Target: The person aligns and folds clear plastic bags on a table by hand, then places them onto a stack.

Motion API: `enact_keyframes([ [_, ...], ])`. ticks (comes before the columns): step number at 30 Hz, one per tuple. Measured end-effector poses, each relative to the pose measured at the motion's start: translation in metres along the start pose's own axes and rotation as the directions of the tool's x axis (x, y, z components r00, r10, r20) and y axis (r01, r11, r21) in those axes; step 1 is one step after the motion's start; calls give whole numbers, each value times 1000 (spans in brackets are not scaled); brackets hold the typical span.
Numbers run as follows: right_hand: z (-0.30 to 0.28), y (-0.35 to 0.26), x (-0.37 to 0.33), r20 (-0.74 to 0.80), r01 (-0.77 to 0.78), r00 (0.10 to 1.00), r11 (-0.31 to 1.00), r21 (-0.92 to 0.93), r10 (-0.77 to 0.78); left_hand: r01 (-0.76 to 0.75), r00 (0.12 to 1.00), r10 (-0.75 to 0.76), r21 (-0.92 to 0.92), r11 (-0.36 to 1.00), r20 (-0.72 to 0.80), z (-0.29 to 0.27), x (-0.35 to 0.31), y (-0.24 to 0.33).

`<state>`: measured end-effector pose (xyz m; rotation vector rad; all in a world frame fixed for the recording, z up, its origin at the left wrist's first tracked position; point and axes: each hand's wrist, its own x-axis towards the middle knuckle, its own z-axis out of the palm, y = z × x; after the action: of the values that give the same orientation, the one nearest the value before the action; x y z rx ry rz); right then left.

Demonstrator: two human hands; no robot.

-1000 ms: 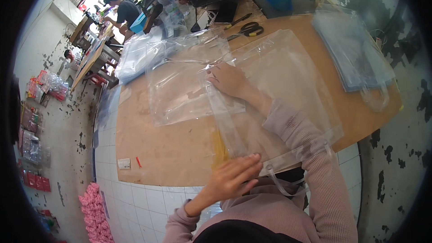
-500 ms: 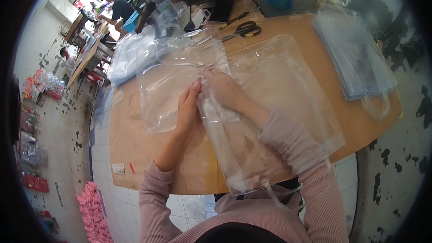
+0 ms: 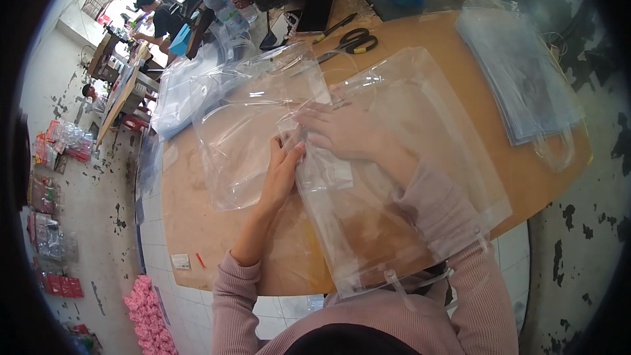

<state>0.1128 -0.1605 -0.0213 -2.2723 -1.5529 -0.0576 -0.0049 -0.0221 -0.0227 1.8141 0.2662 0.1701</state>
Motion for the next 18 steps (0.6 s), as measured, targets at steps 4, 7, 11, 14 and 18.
enact_keyframes([
  [4,12,7,-7,-160,16,987,998,-57,-25,21,1000,-21,-73,997,0,3,8,-4],
  [7,9,20,-17,-45,9,999,995,-100,-14,23,1000,-24,-82,996,-5,0,11,-13],
  [11,-30,55,-55,-133,94,986,994,-58,-101,-57,997,59,46,997,-42,3,5,1],
  [14,-41,62,-71,-325,-164,930,985,45,169,-64,997,68,128,990,-23,0,4,6],
  [18,-34,60,-63,-322,-308,910,946,-102,262,-99,995,102,138,985,-13,-4,8,-1],
])
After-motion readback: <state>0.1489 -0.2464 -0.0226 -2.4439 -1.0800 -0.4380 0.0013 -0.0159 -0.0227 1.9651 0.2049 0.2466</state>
